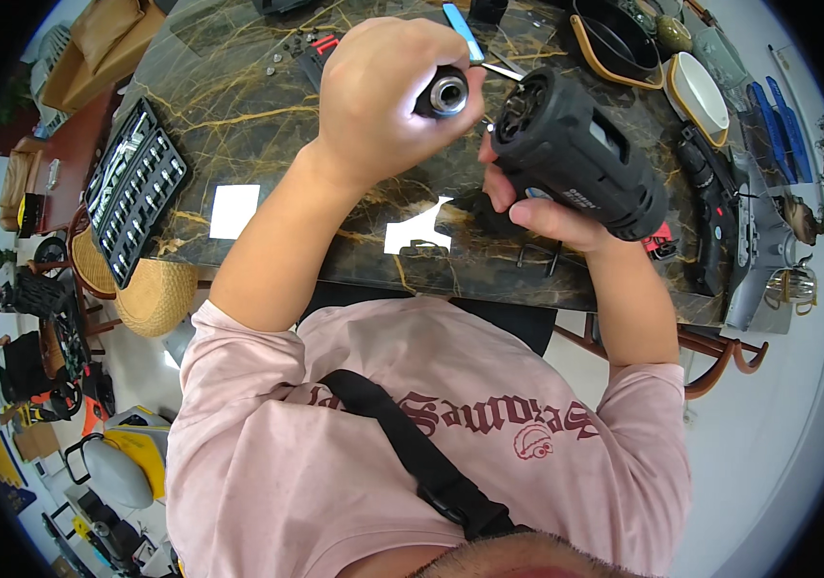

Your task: The recorder disassembles a handheld power drill, inspects the motor and housing, and then reassembles the casing using a manual screwdriver.

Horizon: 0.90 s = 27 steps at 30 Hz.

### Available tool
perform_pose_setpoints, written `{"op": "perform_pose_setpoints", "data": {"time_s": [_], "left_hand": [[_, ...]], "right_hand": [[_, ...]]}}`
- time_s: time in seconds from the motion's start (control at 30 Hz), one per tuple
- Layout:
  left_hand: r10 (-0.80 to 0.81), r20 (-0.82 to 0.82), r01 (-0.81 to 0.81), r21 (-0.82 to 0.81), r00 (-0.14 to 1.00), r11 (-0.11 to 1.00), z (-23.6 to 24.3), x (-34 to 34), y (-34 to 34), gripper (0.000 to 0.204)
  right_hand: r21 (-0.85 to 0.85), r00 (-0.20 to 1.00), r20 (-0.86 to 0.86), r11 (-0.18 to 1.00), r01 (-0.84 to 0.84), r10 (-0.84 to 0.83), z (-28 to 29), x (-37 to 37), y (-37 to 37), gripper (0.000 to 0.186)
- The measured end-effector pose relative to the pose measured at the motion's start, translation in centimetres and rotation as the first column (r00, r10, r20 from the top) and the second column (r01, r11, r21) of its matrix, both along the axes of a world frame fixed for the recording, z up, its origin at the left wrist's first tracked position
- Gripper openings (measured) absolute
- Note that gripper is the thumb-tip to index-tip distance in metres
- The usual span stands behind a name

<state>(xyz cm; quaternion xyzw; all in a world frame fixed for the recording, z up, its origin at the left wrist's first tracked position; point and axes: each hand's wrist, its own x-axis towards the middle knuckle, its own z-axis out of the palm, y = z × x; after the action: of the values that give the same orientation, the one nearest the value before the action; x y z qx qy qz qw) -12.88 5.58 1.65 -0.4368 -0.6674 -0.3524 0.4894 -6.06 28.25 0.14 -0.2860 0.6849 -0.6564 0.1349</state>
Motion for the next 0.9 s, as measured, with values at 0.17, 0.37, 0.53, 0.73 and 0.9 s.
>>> {"op": "perform_pose_setpoints", "data": {"time_s": [0.17,0.37,0.53,0.73,0.9], "left_hand": [[0.022,0.007,-0.022,-0.002,1.000,1.000,0.0,0.3,0.1,0.037],[-0.018,0.009,0.018,-0.009,1.000,1.000,0.1,0.4,0.1,0.037],[-0.024,0.033,0.027,-0.077,0.999,0.997,0.4,0.3,-0.3,0.037],[0.072,-0.015,-0.074,-0.163,0.997,0.984,1.4,-0.3,-0.8,0.029],[0.031,0.055,-0.027,-0.079,0.998,0.996,1.9,0.2,-0.4,0.017]], "right_hand": [[0.029,0.998,-0.019,0.998,-0.053,0.054,0.5,0.1,-0.2,0.055],[-0.034,0.998,-0.049,0.999,-0.032,0.030,0.5,0.0,-0.7,0.055],[0.044,0.992,-0.114,0.998,-0.048,0.053,0.5,-0.3,-0.1,0.052],[0.359,0.806,-0.585,0.919,0.161,0.087,1.4,0.0,0.2,0.043],[0.430,0.789,-0.614,0.849,0.307,0.026,0.1,0.7,-0.2,0.042]]}}
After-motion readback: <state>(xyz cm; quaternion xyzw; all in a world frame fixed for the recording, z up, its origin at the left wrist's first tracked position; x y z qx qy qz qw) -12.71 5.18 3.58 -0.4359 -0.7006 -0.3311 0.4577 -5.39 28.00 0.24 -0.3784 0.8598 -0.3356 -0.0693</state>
